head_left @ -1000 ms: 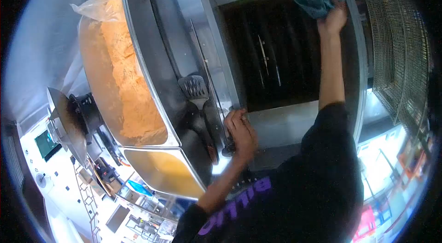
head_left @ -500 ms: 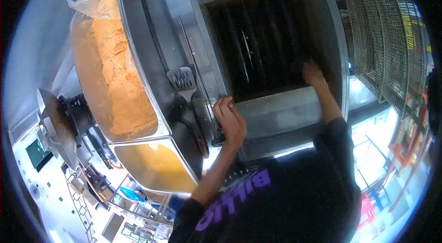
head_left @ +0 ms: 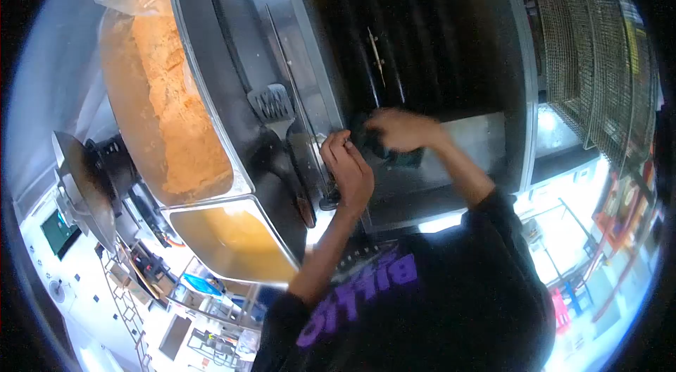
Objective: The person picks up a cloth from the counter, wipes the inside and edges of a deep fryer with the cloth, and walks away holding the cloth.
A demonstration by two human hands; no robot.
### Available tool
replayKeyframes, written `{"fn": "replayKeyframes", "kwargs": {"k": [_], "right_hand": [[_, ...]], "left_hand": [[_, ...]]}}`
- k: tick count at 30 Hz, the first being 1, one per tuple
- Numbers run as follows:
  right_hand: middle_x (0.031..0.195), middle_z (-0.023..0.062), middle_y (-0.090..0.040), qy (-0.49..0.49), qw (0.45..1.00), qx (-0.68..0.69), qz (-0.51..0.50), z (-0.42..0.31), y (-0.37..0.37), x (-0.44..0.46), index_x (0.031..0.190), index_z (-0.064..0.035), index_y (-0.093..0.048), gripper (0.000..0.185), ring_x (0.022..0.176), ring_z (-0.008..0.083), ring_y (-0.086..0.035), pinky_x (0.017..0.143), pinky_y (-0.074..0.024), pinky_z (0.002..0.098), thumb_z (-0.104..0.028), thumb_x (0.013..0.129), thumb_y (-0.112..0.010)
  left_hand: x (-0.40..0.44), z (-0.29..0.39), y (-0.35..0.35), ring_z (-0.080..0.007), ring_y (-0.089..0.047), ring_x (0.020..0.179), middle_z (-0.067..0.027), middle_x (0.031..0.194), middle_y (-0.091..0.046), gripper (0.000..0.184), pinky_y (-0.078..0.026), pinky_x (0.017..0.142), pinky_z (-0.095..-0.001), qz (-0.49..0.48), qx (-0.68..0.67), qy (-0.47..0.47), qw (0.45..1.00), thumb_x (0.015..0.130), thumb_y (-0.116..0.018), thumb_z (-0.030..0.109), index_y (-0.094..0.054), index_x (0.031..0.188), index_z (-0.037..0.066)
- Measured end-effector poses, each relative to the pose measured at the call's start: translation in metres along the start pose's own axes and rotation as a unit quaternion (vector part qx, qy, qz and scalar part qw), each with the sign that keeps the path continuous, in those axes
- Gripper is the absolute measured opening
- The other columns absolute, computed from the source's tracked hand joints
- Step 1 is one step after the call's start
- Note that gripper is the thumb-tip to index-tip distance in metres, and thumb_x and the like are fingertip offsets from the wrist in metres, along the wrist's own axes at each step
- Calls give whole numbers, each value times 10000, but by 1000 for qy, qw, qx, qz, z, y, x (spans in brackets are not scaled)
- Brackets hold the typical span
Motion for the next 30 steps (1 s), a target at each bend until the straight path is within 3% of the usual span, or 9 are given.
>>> {"fn": "replayKeyframes", "kwargs": {"k": [5, 11, 15, 19, 20, 22, 26, 27, 30], "right_hand": [[1164, 166, -546, -307, 939, -9, 154, 81, 132, -99, 1166, -21, -535, 424, 1088, 291, -517, 951, -389, 370, -148, 764, -492], [1266, 189, -467, -507, 828, -235, -43, 223, 44, -79, 1199, -51, -520, 408, 1164, 310, -460, 913, -428, 424, -180, 813, -530], [1006, 195, -614, -310, 921, -214, -97, 134, -6, -7, 948, -7, -631, 249, 892, 324, -614, 714, -509, 419, -147, 773, -521], [1110, 306, -519, -73, 894, -394, 201, -13, -36, -14, 1038, -20, -570, 284, 1082, 376, -506, 815, -484, 450, -146, 791, -511], [1110, 306, -519, -76, 893, -395, 203, -22, -31, -22, 1038, -20, -570, 284, 1082, 376, -506, 815, -484, 450, -146, 791, -511], [1134, 295, -509, -141, 986, -78, 39, -27, -37, -38, 1090, -24, -561, 315, 1129, 372, -468, 869, -462, 431, -108, 791, -504], [1131, 271, -517, -361, 923, -5, 130, 26, 30, -150, 1166, -64, -540, 410, 1131, 389, -455, 918, -434, 420, 34, 778, -452], [1248, 291, -403, -363, 891, -140, 233, 44, 52, -184, 1226, -145, -494, 415, 1017, 384, -545, 875, -476, 411, -82, 816, -501], [1259, 317, -369, -448, 817, -286, 222, 127, 37, -212, 1310, -131, -385, 463, 1054, 403, -515, 844, -495, 426, -84, 855, -457]], "left_hand": [[-1, -4, 1, -301, -428, 960, -182, 1026, -397, 205, -355, 843, -384, -19, -3, 22, 1000, 870, -369, -38, -415, 1070, -28], [2, 1, 2, -302, -423, 981, -179, 1041, -399, 214, -344, 863, -392, 1, 0, -15, 1000, 863, -381, -46, -414, 1073, -23], [-1, -3, -1, -306, -427, 988, -179, 1044, -402, 215, -343, 874, -392, -16, -8, 4, 1000, 867, -384, -39, -411, 1079, -20], [-2, -8, -3, -330, -403, 991, -190, 1062, -390, 242, -326, 878, -406, -8, -41, 14, 999, 846, -408, -47, -427, 1086, -18], [-2, -6, -2, -326, -406, 995, -192, 1060, -394, 228, -329, 872, -404, -7, -16, 13, 1000, 860, -395, -30, -427, 1085, -19], [-1, -3, 1, -307, -422, 966, -184, 1051, -401, 206, -349, 846, -385, -2, -14, -3, 1000, 874, -386, -17, -421, 1076, -25], [-1, -3, -1, -284, -437, 927, -171, 1037, -407, 189, -371, 812, -367, 4, -9, -28, 1000, 878, -370, -16, -418, 1061, -31], [-1, -3, -1, -284, -437, 927, -171, 1037, -407, 189, -371, 812, -367, 2, -11, -27, 1000, 878, -370, -16, -418, 1061, -31], [-2, -1, -3, -280, -437, 927, -165, 1025, -404, 195, -371, 809, -362, -4, -19, -16, 1000, 865, -366, -36, -419, 1053, -33]]}}
Point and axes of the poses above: each hand's wrist, its own x-axis towards the middle knuckle, its own y-axis out of the back of the hand, z = x × y, the point moved 9 cm from there along x, towards the middle knuckle
